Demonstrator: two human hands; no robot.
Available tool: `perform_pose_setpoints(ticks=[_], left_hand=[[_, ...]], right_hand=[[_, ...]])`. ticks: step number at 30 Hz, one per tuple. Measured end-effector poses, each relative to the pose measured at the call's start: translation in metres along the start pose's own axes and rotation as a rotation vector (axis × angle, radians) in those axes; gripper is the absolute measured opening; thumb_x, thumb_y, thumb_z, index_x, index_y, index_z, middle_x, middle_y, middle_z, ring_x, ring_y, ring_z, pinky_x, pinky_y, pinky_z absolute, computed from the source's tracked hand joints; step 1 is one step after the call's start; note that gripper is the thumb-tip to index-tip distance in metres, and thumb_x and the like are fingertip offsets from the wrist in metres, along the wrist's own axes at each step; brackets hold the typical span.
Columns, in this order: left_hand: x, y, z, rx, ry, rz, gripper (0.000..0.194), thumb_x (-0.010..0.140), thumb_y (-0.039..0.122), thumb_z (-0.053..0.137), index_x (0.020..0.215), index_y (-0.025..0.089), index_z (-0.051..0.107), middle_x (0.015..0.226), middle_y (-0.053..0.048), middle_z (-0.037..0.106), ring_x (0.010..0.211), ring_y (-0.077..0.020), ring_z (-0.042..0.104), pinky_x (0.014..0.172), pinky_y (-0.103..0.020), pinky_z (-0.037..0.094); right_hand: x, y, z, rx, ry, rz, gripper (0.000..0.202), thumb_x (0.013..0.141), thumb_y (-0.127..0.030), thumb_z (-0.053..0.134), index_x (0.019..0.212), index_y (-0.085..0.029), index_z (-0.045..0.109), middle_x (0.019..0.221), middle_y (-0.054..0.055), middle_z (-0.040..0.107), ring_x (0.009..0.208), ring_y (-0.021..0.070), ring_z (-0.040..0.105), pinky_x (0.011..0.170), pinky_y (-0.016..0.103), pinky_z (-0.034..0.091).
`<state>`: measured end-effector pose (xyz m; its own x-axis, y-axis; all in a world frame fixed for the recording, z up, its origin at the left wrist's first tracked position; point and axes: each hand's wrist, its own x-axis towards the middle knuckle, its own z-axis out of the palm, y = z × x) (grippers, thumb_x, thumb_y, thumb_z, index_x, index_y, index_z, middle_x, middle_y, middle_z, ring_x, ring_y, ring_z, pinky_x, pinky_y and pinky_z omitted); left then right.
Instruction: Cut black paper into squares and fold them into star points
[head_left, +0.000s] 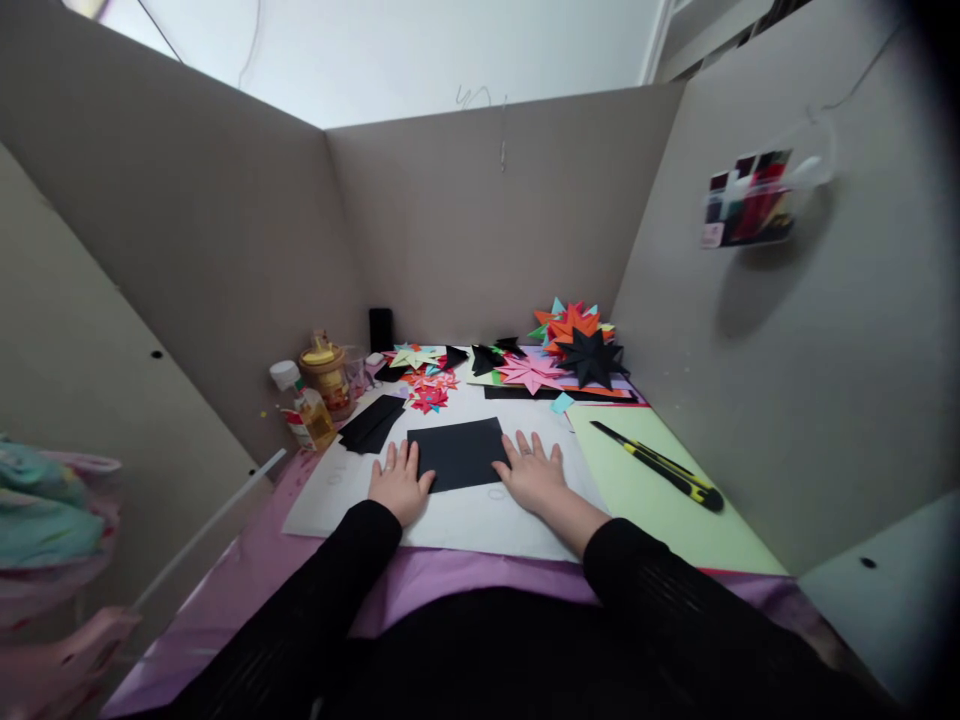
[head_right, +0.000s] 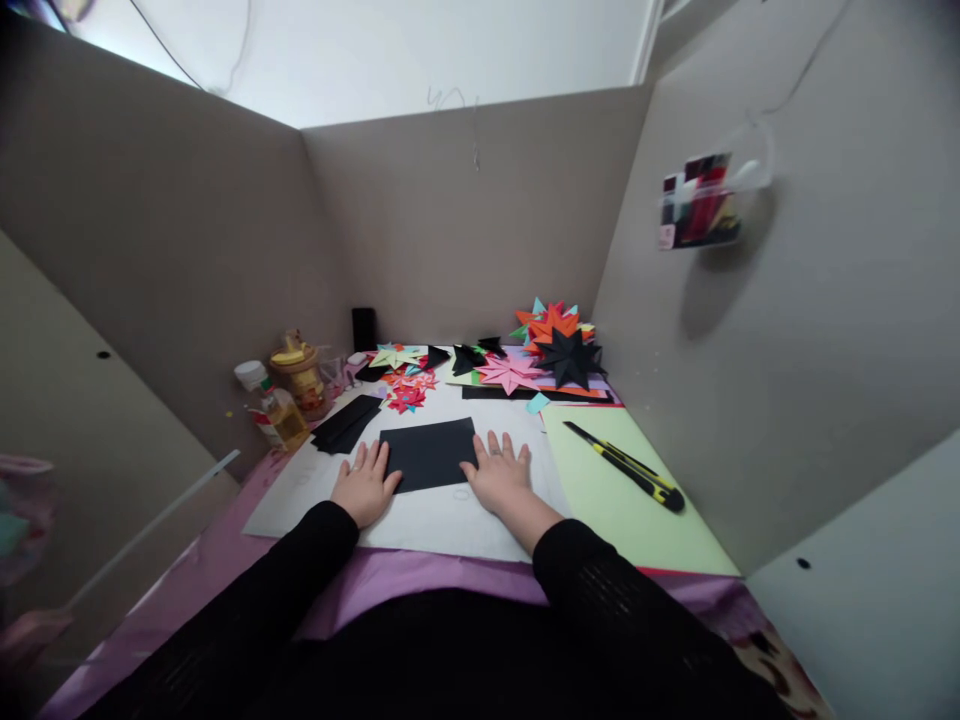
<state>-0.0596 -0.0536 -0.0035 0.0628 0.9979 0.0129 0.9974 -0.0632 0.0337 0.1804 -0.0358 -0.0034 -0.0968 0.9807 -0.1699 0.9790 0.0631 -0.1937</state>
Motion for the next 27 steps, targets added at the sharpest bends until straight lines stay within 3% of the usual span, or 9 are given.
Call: perform_pose_setpoints(ticks=[3, 5, 7, 9, 12, 15, 18, 21, 27], left_hand=[[-0.006, -0.006, -0.001, -0.007, 0.019, 0.011, 0.064, 0.091, 0.047, 0.028, 0.143, 0.011, 0.029, 0.15, -0.017, 0.025, 0.139, -0.0337, 0.017, 0.106, -0.055, 0.021], [-0.007, -0.008, -0.001, -0.019, 0.029, 0.022, 0.062, 0.092, 0.046, 0.028, 0.143, 0.011, 0.031, 0.15, -0.016, 0.027, 0.139, -0.033, 0.02, 0.106, -0.054, 0.022], [-0.008, -0.009, -0.002, -0.034, 0.034, 0.03, 0.06, 0.092, 0.046, 0.028, 0.141, 0.013, 0.034, 0.15, -0.015, 0.029, 0.138, -0.0327, 0.021, 0.106, -0.054, 0.022], [-0.008, -0.01, -0.002, -0.05, 0.034, 0.038, 0.058, 0.092, 0.047, 0.028, 0.14, 0.015, 0.037, 0.15, -0.012, 0.03, 0.138, -0.0323, 0.022, 0.106, -0.054, 0.023], [-0.008, -0.011, -0.001, -0.069, 0.034, 0.045, 0.056, 0.092, 0.047, 0.03, 0.14, 0.018, 0.038, 0.15, -0.01, 0.031, 0.138, -0.0309, 0.022, 0.106, -0.052, 0.024], [-0.009, -0.013, 0.0, -0.088, 0.048, 0.042, 0.055, 0.092, 0.045, 0.032, 0.139, 0.018, 0.039, 0.149, -0.01, 0.032, 0.138, -0.0297, 0.023, 0.107, -0.05, 0.024], [-0.009, -0.012, 0.0, -0.114, 0.071, 0.027, 0.053, 0.091, 0.043, 0.035, 0.137, 0.016, 0.041, 0.148, -0.011, 0.034, 0.138, -0.0293, 0.025, 0.108, -0.049, 0.023], [-0.01, -0.011, 0.0, -0.146, 0.081, 0.023, 0.052, 0.091, 0.041, 0.037, 0.136, 0.016, 0.042, 0.147, -0.011, 0.036, 0.138, -0.0292, 0.025, 0.108, -0.049, 0.022], [-0.014, -0.015, 0.001, -0.266, 0.092, 0.028, 0.055, 0.089, 0.04, 0.043, 0.138, 0.016, 0.038, 0.145, -0.01, 0.039, 0.137, -0.0273, 0.027, 0.11, -0.047, 0.022]], right_hand=[[-0.019, 0.012, -0.009, 0.034, -0.015, 0.01, 0.068, 0.091, -0.048, 0.031, 0.146, -0.011, 0.02, 0.154, 0.014, 0.013, 0.14, 0.0344, 0.005, 0.107, 0.059, 0.0], [-0.03, 0.019, -0.019, 0.079, -0.058, -0.009, 0.069, 0.086, -0.047, 0.043, 0.142, -0.007, 0.032, 0.149, 0.02, 0.026, 0.138, 0.036, 0.018, 0.108, 0.055, 0.012], [-0.034, 0.024, -0.034, 0.161, -0.123, -0.065, 0.066, 0.077, -0.05, 0.057, 0.13, -0.012, 0.051, 0.133, 0.019, 0.051, 0.126, 0.0363, 0.042, 0.102, 0.047, 0.03], [-0.027, 0.025, -0.048, 0.273, -0.147, -0.117, 0.061, 0.075, -0.054, 0.058, 0.126, -0.02, 0.055, 0.12, 0.012, 0.062, 0.113, 0.0304, 0.055, 0.093, 0.038, 0.04], [0.001, 0.021, -0.06, 0.441, -0.1, -0.074, 0.069, 0.074, -0.053, 0.061, 0.131, -0.017, 0.048, 0.119, 0.014, 0.062, 0.106, 0.0293, 0.059, 0.09, 0.036, 0.041], [0.029, 0.015, -0.057, 0.631, -0.086, 0.033, 0.066, 0.079, -0.054, 0.055, 0.128, -0.01, 0.045, 0.108, 0.019, 0.064, 0.084, 0.0249, 0.066, 0.073, 0.035, 0.048], [0.041, 0.015, -0.045, 0.819, -0.111, 0.071, 0.048, 0.085, -0.052, 0.046, 0.107, -0.011, 0.055, 0.088, 0.015, 0.066, 0.059, 0.0162, 0.063, 0.052, 0.027, 0.047], [0.044, 0.018, -0.032, 0.957, -0.144, 0.053, 0.034, 0.08, -0.048, 0.054, 0.081, -0.014, 0.058, 0.064, 0.006, 0.061, 0.044, 0.0114, 0.053, 0.04, 0.022, 0.037], [0.04, 0.015, -0.022, 1.184, -0.201, -0.068, 0.029, 0.059, -0.036, 0.073, 0.076, -0.015, 0.06, 0.063, 0.003, 0.064, 0.053, 0.0153, 0.058, 0.047, 0.025, 0.042]])
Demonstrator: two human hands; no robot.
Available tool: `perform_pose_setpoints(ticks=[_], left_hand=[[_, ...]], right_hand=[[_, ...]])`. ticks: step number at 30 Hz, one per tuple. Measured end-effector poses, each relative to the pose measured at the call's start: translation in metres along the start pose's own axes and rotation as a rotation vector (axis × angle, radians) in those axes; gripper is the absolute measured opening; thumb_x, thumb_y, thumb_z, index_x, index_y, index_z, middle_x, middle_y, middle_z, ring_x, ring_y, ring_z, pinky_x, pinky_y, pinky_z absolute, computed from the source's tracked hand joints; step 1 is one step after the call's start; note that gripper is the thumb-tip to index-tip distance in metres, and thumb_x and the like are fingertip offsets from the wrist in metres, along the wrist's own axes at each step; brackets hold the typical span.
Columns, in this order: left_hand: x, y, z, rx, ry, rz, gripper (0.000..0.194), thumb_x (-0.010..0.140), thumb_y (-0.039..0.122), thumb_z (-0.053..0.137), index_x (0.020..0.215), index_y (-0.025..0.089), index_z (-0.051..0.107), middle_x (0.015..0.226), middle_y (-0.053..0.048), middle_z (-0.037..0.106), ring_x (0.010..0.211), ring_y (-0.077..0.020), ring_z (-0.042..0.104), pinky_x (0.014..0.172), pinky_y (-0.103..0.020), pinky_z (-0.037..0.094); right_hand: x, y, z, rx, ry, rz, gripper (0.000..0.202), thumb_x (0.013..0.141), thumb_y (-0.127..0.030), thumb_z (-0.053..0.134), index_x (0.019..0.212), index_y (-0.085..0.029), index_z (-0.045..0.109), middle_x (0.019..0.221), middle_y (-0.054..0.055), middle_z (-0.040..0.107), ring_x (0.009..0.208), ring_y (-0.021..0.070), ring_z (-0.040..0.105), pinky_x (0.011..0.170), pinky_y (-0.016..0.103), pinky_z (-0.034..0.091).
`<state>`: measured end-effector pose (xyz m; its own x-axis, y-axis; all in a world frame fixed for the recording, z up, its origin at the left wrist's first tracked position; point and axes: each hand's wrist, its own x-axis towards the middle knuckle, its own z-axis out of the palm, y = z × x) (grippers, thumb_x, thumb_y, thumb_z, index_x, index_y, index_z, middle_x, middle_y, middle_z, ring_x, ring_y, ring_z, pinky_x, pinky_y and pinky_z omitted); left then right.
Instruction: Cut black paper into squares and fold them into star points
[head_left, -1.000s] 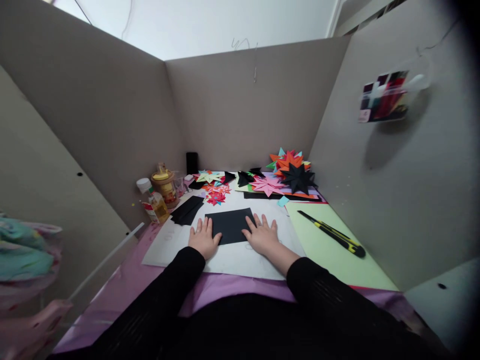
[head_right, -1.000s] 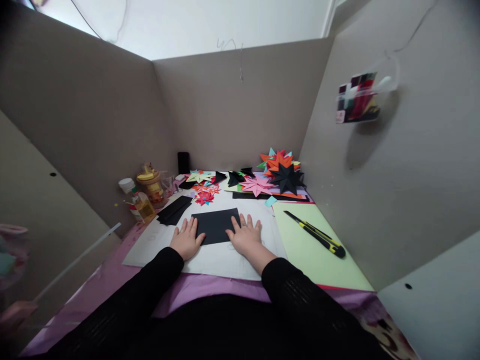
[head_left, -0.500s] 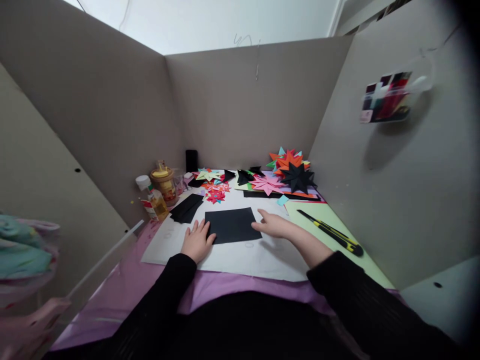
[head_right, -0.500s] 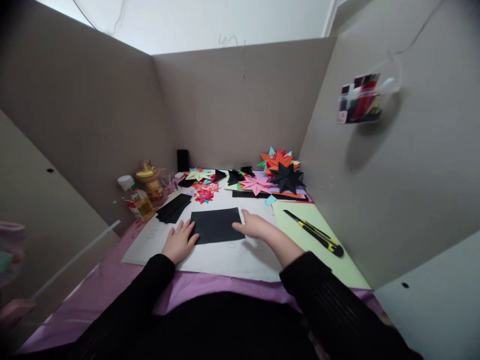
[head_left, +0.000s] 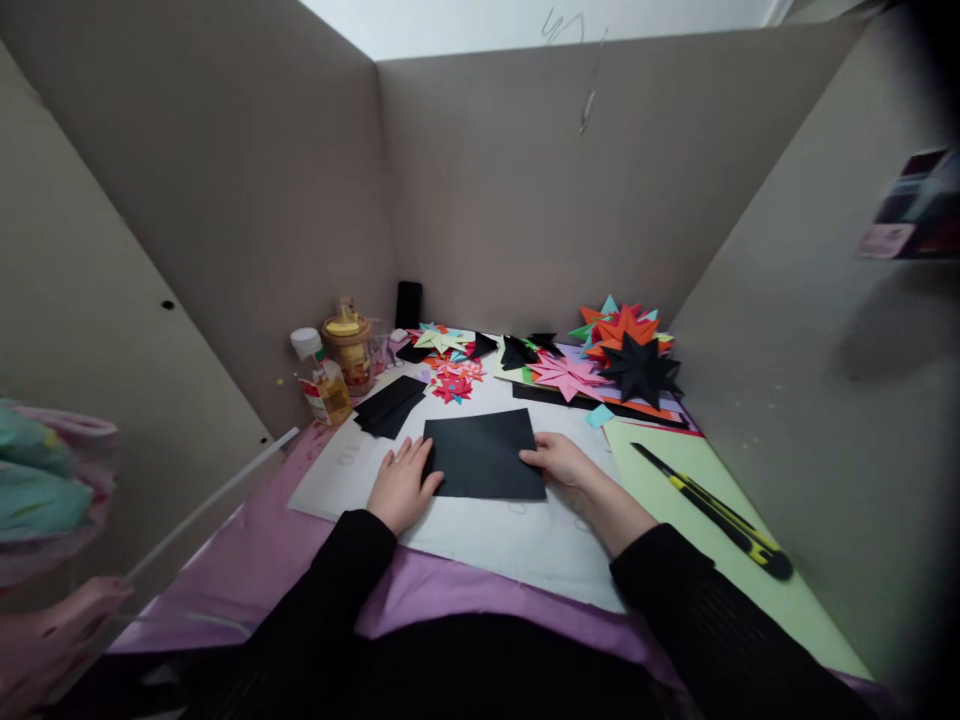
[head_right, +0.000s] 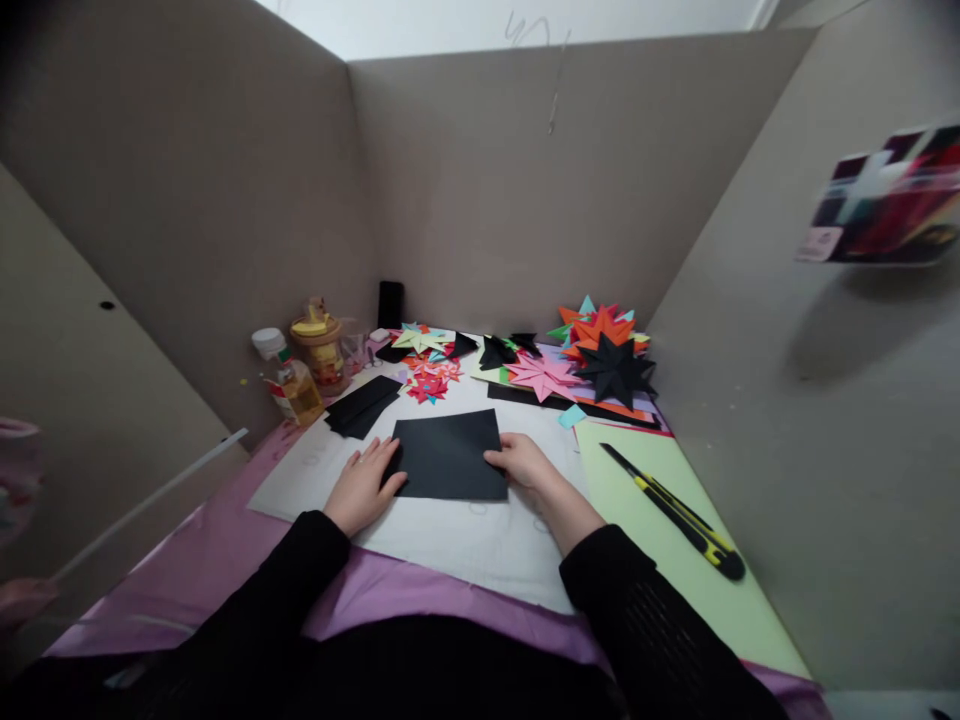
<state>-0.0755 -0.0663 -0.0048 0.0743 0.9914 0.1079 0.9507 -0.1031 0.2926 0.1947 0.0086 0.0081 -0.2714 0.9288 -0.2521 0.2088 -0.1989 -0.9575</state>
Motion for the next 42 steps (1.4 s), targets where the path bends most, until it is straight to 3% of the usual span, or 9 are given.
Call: perform_pose_setpoints(ticks=[5, 10, 13, 16, 22, 27, 31, 36, 42], left_hand=[[-0.004, 0.002, -0.013, -0.575, 0.121, -0.041, 0.064, 0.082, 0.033, 0.052, 0.14, 0.013, 0.034, 0.14, -0.012, 0.046, 0.124, -0.024, 0.047, 0.102, -0.037, 0.039], [0.003, 0.019, -0.045, -0.992, 0.16, -0.064, 0.044, 0.08, 0.041, 0.058, 0.114, 0.013, 0.06, 0.1, -0.009, 0.07, 0.088, -0.0219, 0.066, 0.078, -0.033, 0.052], [0.015, 0.028, -0.06, -1.015, 0.314, -0.134, 0.034, 0.076, 0.044, 0.063, 0.091, 0.013, 0.068, 0.078, -0.005, 0.07, 0.071, -0.0171, 0.063, 0.068, -0.028, 0.051], [0.023, 0.039, -0.064, -1.06, 0.431, -0.18, 0.034, 0.071, 0.044, 0.069, 0.087, 0.013, 0.069, 0.075, -0.003, 0.069, 0.068, -0.0148, 0.061, 0.066, -0.026, 0.049], [0.013, 0.063, -0.063, -1.12, 0.47, -0.152, 0.032, 0.073, 0.041, 0.069, 0.092, 0.015, 0.072, 0.083, -0.004, 0.072, 0.074, -0.0154, 0.062, 0.07, -0.026, 0.048], [0.006, 0.075, -0.067, -1.067, 0.475, -0.179, 0.032, 0.071, 0.04, 0.071, 0.092, 0.016, 0.073, 0.08, -0.004, 0.073, 0.071, -0.0173, 0.064, 0.066, -0.027, 0.05], [0.009, 0.071, -0.064, -1.127, 0.514, -0.204, 0.033, 0.07, 0.041, 0.072, 0.092, 0.016, 0.073, 0.082, -0.005, 0.073, 0.074, -0.0178, 0.065, 0.069, -0.028, 0.05], [0.019, 0.052, -0.049, -1.332, 0.542, -0.287, 0.04, 0.062, 0.041, 0.078, 0.092, 0.015, 0.072, 0.08, -0.004, 0.072, 0.069, -0.0136, 0.062, 0.066, -0.024, 0.048], [0.021, 0.043, -0.037, -1.484, 0.492, -0.391, 0.047, 0.052, 0.041, 0.082, 0.088, 0.014, 0.07, 0.071, 0.0, 0.068, 0.059, -0.0091, 0.056, 0.056, -0.019, 0.043]], right_hand=[[-0.013, -0.01, -0.002, 0.099, 0.01, -0.093, 0.036, 0.06, -0.037, 0.073, 0.085, -0.014, 0.062, 0.072, 0.004, 0.069, 0.065, 0.0189, 0.063, 0.057, 0.028, 0.046], [-0.031, -0.024, -0.018, 0.098, 0.068, -0.221, 0.032, 0.063, -0.036, 0.072, 0.086, -0.015, 0.064, 0.072, 0.002, 0.069, 0.07, 0.0198, 0.063, 0.064, 0.031, 0.048], [-0.04, -0.03, -0.025, 0.124, 0.09, -0.294, 0.032, 0.064, -0.035, 0.072, 0.089, -0.017, 0.065, 0.083, 0.004, 0.071, 0.083, 0.0223, 0.065, 0.076, 0.034, 0.048], [-0.049, -0.025, -0.028, 0.143, 0.136, -0.311, 0.032, 0.065, -0.037, 0.072, 0.09, -0.018, 0.065, 0.087, 0.006, 0.072, 0.085, 0.0232, 0.065, 0.08, 0.036, 0.048], [-0.066, 0.0, -0.029, 0.181, 0.194, -0.275, 0.036, 0.068, -0.043, 0.073, 0.092, -0.018, 0.065, 0.088, 0.008, 0.071, 0.085, 0.0246, 0.064, 0.08, 0.038, 0.048], [-0.071, 0.004, -0.029, 0.234, 0.174, -0.235, 0.038, 0.065, -0.045, 0.075, 0.089, -0.018, 0.063, 0.084, 0.007, 0.069, 0.078, 0.022, 0.062, 0.08, 0.037, 0.047], [-0.072, -0.002, -0.028, 0.214, 0.201, -0.262, 0.033, 0.071, -0.048, 0.069, 0.081, -0.019, 0.06, 0.073, 0.002, 0.062, 0.069, 0.0176, 0.056, 0.069, 0.031, 0.046], [-0.08, -0.018, -0.022, 0.057, 0.348, -0.361, 0.032, 0.077, -0.048, 0.062, 0.067, -0.019, 0.053, 0.059, -0.004, 0.044, 0.056, 0.0114, 0.04, 0.053, 0.024, 0.034], [-0.087, -0.028, -0.014, -0.037, 0.397, -0.391, 0.03, 0.08, -0.044, 0.058, 0.066, -0.019, 0.052, 0.058, -0.004, 0.039, 0.055, 0.0111, 0.035, 0.051, 0.024, 0.029]])
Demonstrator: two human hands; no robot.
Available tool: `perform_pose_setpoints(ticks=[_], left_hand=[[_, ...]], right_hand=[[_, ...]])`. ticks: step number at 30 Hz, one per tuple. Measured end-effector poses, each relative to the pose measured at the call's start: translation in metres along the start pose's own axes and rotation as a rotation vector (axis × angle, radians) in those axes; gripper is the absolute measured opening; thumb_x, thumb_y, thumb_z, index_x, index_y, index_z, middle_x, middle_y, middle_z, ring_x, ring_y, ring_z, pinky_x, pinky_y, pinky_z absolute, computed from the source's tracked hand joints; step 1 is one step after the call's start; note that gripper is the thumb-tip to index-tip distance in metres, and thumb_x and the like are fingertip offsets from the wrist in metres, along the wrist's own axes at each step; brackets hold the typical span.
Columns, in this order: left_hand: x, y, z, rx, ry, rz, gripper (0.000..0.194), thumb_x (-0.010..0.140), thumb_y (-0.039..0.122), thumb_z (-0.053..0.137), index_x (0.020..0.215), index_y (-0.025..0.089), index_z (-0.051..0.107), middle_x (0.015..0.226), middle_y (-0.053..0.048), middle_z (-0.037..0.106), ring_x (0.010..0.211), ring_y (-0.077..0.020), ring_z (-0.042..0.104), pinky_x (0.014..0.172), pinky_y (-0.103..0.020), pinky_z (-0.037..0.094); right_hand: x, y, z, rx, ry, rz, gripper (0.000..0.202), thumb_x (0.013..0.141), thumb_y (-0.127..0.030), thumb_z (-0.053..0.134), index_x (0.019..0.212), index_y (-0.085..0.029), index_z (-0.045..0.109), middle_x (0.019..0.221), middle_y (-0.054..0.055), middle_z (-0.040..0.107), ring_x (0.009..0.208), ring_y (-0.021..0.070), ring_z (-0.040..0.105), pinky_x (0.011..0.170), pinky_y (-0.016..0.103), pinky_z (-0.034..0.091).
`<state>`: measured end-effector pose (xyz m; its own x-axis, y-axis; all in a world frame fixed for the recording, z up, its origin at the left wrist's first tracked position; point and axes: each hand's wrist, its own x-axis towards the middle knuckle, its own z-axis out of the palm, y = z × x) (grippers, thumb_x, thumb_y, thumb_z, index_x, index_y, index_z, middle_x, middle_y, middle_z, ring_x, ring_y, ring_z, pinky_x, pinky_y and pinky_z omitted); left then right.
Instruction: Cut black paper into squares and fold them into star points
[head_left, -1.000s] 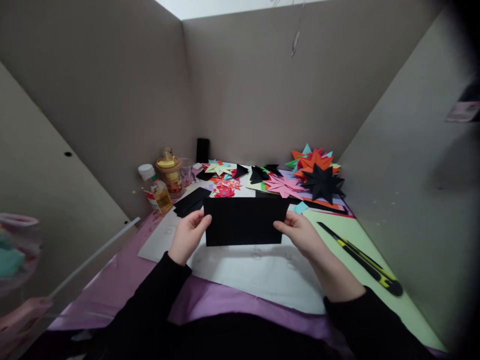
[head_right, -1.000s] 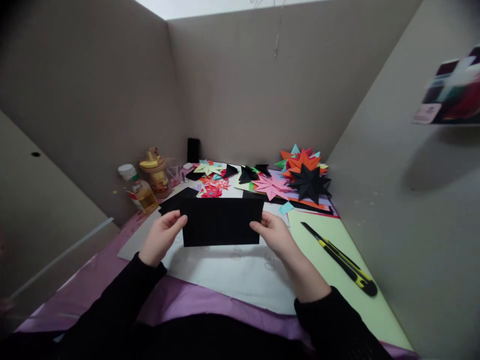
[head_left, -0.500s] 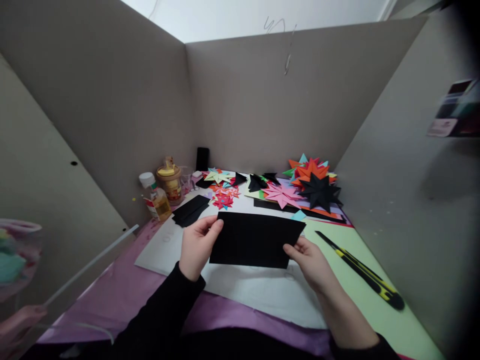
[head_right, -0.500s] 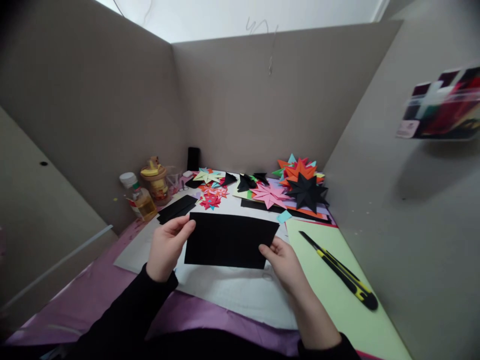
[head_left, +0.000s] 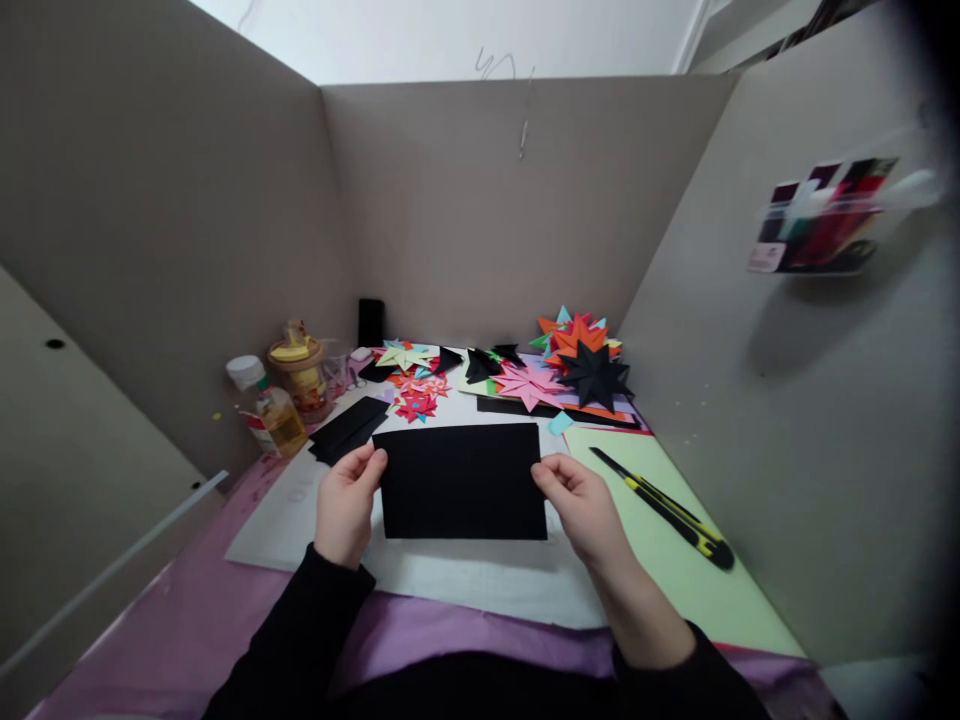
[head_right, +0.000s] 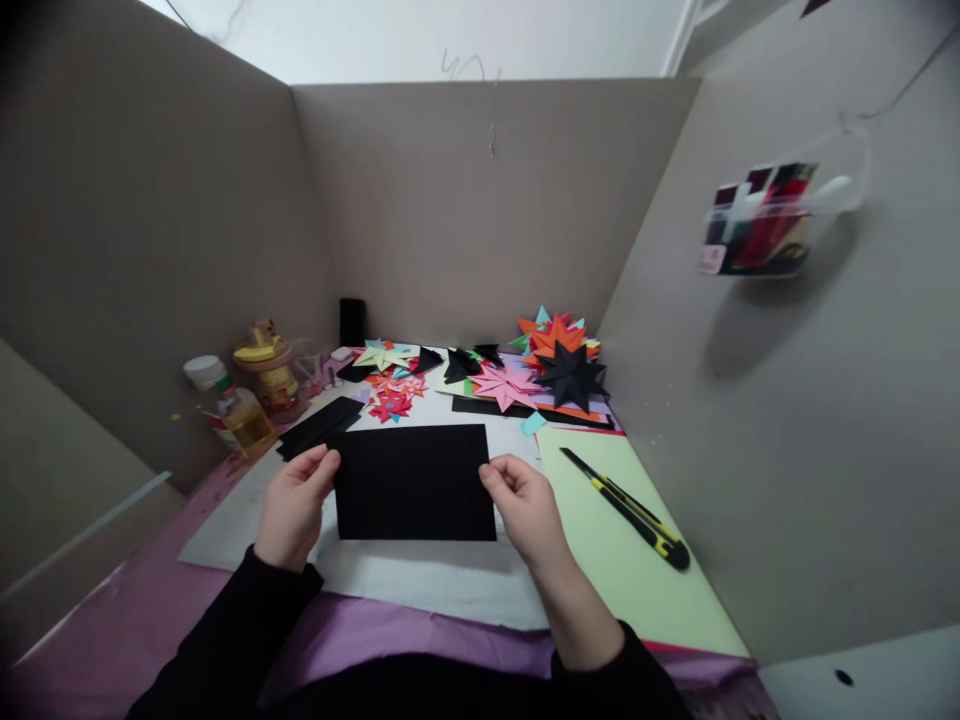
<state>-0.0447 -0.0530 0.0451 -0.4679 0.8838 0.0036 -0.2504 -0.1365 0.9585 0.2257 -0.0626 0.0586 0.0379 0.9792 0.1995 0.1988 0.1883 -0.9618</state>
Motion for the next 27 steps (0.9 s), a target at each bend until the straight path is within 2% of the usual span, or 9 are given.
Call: perform_pose_setpoints(ticks=[4, 9, 14, 19, 27], left_hand=[[-0.002, 0.0, 0.0, -0.04, 0.029, -0.04, 0.05, 0.046, 0.04, 0.084, 0.086, 0.013, 0.069, 0.066, 0.002, 0.065, 0.056, -0.008, 0.053, 0.053, -0.019, 0.041], [-0.003, 0.001, -0.002, -0.044, -0.009, -0.048, 0.046, 0.048, 0.038, 0.084, 0.084, 0.013, 0.069, 0.063, 0.003, 0.063, 0.054, -0.0077, 0.051, 0.052, -0.018, 0.039], [-0.003, -0.002, -0.004, -0.06, 0.014, -0.082, 0.046, 0.046, 0.036, 0.085, 0.083, 0.014, 0.068, 0.063, 0.004, 0.063, 0.056, -0.0072, 0.051, 0.053, -0.017, 0.039], [-0.004, -0.004, -0.004, -0.066, 0.01, -0.117, 0.046, 0.045, 0.035, 0.085, 0.082, 0.013, 0.067, 0.064, 0.004, 0.062, 0.057, -0.0075, 0.052, 0.053, -0.017, 0.039], [-0.005, -0.005, -0.005, -0.064, 0.012, -0.114, 0.048, 0.045, 0.035, 0.086, 0.083, 0.013, 0.067, 0.063, 0.004, 0.061, 0.057, -0.0068, 0.05, 0.052, -0.016, 0.037]], right_hand=[[0.001, 0.0, 0.002, -0.001, 0.011, 0.002, 0.03, 0.08, -0.043, 0.059, 0.066, -0.018, 0.053, 0.056, -0.005, 0.038, 0.054, 0.0103, 0.033, 0.051, 0.023, 0.028], [0.006, -0.009, 0.004, 0.081, 0.063, -0.028, 0.024, 0.078, -0.042, 0.061, 0.076, -0.018, 0.059, 0.064, -0.002, 0.048, 0.059, 0.012, 0.042, 0.054, 0.024, 0.035], [0.009, -0.022, 0.008, 0.095, 0.138, -0.062, 0.024, 0.075, -0.04, 0.064, 0.081, -0.017, 0.063, 0.067, -0.001, 0.053, 0.061, 0.0129, 0.046, 0.058, 0.025, 0.038], [0.006, -0.028, 0.012, 0.02, 0.144, -0.099, 0.025, 0.078, -0.039, 0.06, 0.066, -0.018, 0.057, 0.059, -0.003, 0.045, 0.058, 0.0116, 0.04, 0.055, 0.024, 0.034], [0.003, -0.028, 0.014, 0.018, 0.158, -0.092, 0.026, 0.078, -0.039, 0.06, 0.063, -0.018, 0.055, 0.057, -0.004, 0.044, 0.056, 0.0112, 0.039, 0.053, 0.023, 0.033]])
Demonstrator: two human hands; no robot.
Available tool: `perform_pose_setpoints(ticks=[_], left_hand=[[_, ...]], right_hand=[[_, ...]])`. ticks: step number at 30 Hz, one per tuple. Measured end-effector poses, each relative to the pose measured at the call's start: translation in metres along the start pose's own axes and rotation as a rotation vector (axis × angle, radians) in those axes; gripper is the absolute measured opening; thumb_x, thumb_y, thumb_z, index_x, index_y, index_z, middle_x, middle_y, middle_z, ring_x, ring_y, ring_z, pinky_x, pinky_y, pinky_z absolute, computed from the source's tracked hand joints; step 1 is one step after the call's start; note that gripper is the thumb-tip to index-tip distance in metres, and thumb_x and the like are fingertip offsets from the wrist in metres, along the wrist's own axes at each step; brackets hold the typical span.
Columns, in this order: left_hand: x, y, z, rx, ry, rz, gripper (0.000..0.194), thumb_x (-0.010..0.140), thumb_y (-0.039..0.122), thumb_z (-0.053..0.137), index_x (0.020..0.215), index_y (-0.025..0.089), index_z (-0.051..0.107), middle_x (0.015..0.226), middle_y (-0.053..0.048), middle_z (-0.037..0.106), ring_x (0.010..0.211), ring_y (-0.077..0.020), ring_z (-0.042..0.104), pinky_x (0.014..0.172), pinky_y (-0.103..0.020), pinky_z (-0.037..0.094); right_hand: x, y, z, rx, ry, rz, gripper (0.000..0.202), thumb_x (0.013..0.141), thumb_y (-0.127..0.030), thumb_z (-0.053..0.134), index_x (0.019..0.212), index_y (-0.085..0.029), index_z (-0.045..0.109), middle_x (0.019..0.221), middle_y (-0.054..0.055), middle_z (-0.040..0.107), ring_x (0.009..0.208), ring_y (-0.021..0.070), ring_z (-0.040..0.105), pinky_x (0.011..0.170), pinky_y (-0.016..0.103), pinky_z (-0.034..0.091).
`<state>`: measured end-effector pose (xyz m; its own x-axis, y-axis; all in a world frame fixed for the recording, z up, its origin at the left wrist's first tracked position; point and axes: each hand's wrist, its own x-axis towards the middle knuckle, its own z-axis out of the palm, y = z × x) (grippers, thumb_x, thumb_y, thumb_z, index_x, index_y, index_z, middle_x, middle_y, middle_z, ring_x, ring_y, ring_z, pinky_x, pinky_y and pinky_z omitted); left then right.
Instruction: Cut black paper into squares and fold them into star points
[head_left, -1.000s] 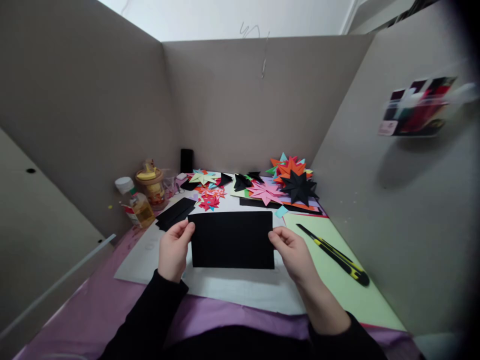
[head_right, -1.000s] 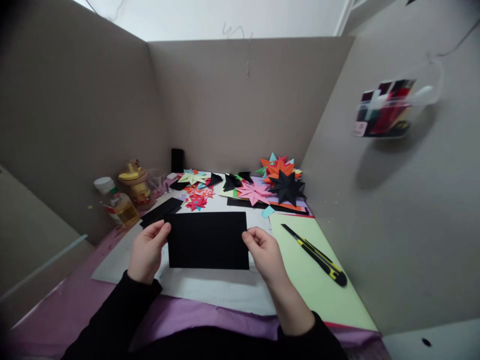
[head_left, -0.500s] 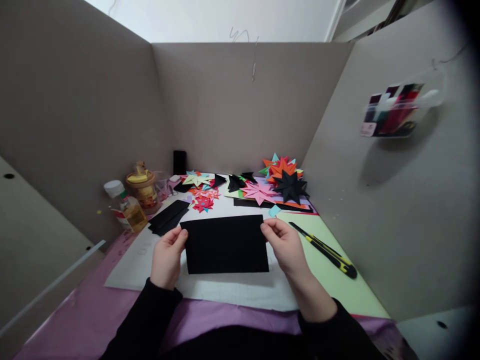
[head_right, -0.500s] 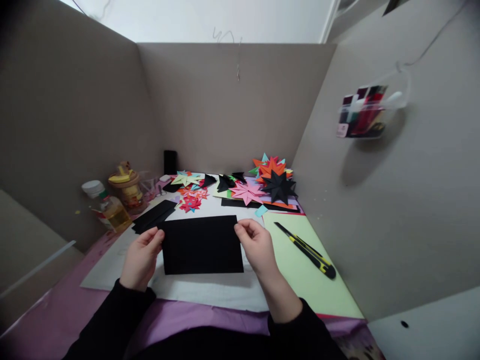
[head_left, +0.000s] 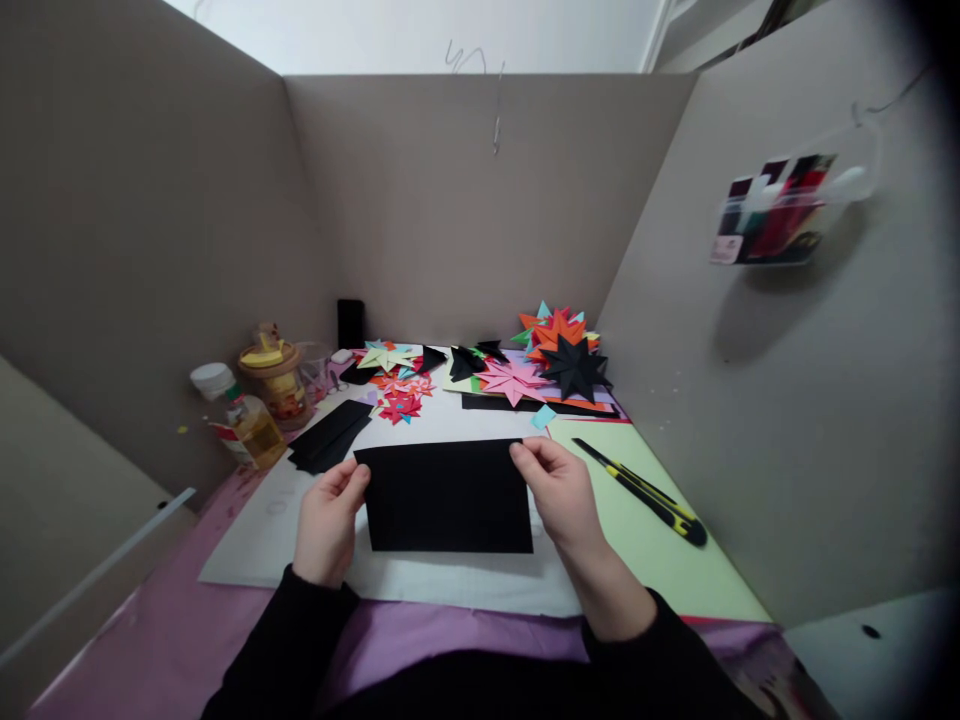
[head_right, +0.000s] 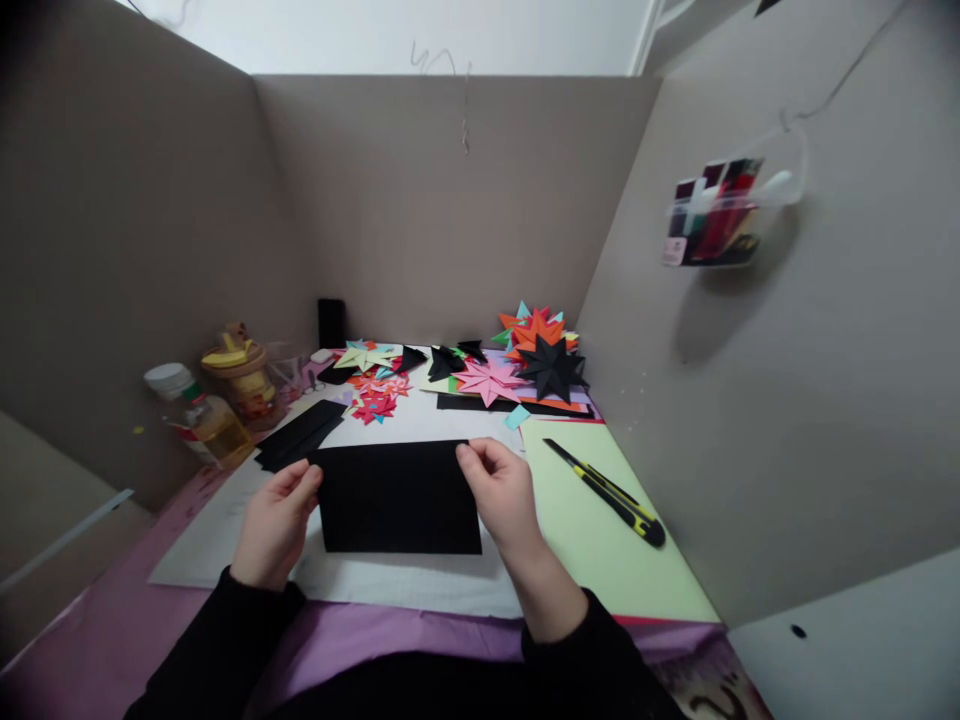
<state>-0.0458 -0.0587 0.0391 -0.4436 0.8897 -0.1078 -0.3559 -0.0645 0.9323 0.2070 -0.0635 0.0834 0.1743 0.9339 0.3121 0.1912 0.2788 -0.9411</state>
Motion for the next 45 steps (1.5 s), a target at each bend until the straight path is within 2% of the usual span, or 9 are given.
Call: perform_pose_setpoints(ticks=[16, 20, 24, 28, 29, 31, 34, 39, 45], left_hand=[[-0.003, -0.001, 0.0, 0.109, -0.053, 0.068, 0.05, 0.05, 0.042, 0.083, 0.089, 0.013, 0.069, 0.069, -0.001, 0.066, 0.059, -0.0102, 0.055, 0.056, -0.02, 0.042], [0.011, 0.004, -0.005, 0.259, -0.055, 0.155, 0.052, 0.057, 0.046, 0.078, 0.095, 0.012, 0.069, 0.08, -0.006, 0.071, 0.069, -0.0155, 0.062, 0.063, -0.025, 0.047], [0.047, 0.023, -0.007, 0.563, -0.163, 0.259, 0.054, 0.067, 0.048, 0.067, 0.105, 0.009, 0.066, 0.092, -0.015, 0.071, 0.082, -0.0251, 0.066, 0.072, -0.036, 0.051], [0.062, 0.033, 0.011, 0.723, -0.203, 0.422, 0.055, 0.069, 0.034, 0.068, 0.118, 0.01, 0.06, 0.13, -0.018, 0.055, 0.124, -0.031, 0.045, 0.104, -0.043, 0.032], [0.057, 0.03, 0.018, 0.884, -0.271, 0.561, 0.055, 0.073, 0.033, 0.063, 0.123, 0.011, 0.056, 0.138, -0.017, 0.046, 0.132, -0.0305, 0.035, 0.108, -0.044, 0.025], [0.04, 0.015, 0.033, 1.211, -0.594, 0.716, 0.049, 0.082, 0.03, 0.053, 0.129, 0.015, 0.052, 0.142, -0.014, 0.043, 0.136, -0.029, 0.028, 0.11, -0.048, 0.019], [0.008, -0.016, 0.05, 1.538, -0.991, 0.652, 0.056, 0.087, 0.04, 0.045, 0.139, 0.021, 0.038, 0.149, -0.009, 0.032, 0.139, -0.0306, 0.02, 0.108, -0.055, 0.02], [-0.016, -0.048, 0.051, 1.685, -1.118, 0.638, 0.069, 0.089, 0.053, 0.034, 0.145, 0.014, 0.023, 0.153, -0.012, 0.018, 0.141, -0.0327, 0.009, 0.108, -0.056, 0.019], [-0.024, -0.044, 0.037, 1.67, -1.217, 0.638, 0.07, 0.086, 0.059, 0.04, 0.146, 0.028, 0.022, 0.154, -0.01, 0.016, 0.14, -0.037, 0.007, 0.104, -0.064, 0.015]], right_hand=[[0.008, 0.012, -0.01, -0.054, 0.005, -0.004, 0.028, 0.077, -0.041, 0.059, 0.062, -0.019, 0.054, 0.058, -0.003, 0.045, 0.057, 0.0128, 0.041, 0.054, 0.025, 0.035], [0.018, 0.018, -0.014, -0.166, -0.177, 0.049, 0.026, 0.072, -0.038, 0.062, 0.056, -0.019, 0.052, 0.056, -0.003, 0.047, 0.056, 0.0123, 0.041, 0.053, 0.025, 0.033], [0.038, 0.029, 0.0, -0.246, -0.398, 0.159, 0.025, 0.068, -0.033, 0.061, 0.052, -0.018, 0.048, 0.048, -0.007, 0.039, 0.049, 0.0093, 0.036, 0.048, 0.023, 0.028], [0.065, 0.063, 0.03, -0.277, -0.453, 0.26, 0.021, 0.072, -0.024, 0.061, 0.055, -0.015, 0.054, 0.049, -0.005, 0.045, 0.047, 0.0077, 0.039, 0.047, 0.021, 0.032], [0.072, 0.073, 0.037, -0.301, -0.475, 0.289, 0.02, 0.074, -0.023, 0.062, 0.057, -0.013, 0.056, 0.05, -0.004, 0.048, 0.046, 0.0077, 0.041, 0.046, 0.021, 0.033], [0.082, 0.092, 0.046, -0.353, -0.495, 0.325, 0.017, 0.081, -0.026, 0.061, 0.072, -0.011, 0.061, 0.064, -0.001, 0.057, 0.053, 0.0091, 0.05, 0.05, 0.022, 0.041], [0.093, 0.113, 0.052, -0.438, -0.519, 0.342, 0.026, 0.089, -0.032, 0.056, 0.106, -0.013, 0.059, 0.102, 0.005, 0.061, 0.082, 0.0159, 0.061, 0.069, 0.032, 0.053], [0.103, 0.129, 0.051, -0.567, -0.545, 0.324, 0.031, 0.088, -0.033, 0.057, 0.113, -0.015, 0.057, 0.114, 0.007, 0.058, 0.095, 0.0208, 0.06, 0.078, 0.038, 0.052], [0.104, 0.137, 0.05, -0.657, -0.56, 0.283, 0.028, 0.089, -0.033, 0.056, 0.11, -0.015, 0.058, 0.111, 0.006, 0.06, 0.092, 0.0192, 0.06, 0.077, 0.037, 0.052]])
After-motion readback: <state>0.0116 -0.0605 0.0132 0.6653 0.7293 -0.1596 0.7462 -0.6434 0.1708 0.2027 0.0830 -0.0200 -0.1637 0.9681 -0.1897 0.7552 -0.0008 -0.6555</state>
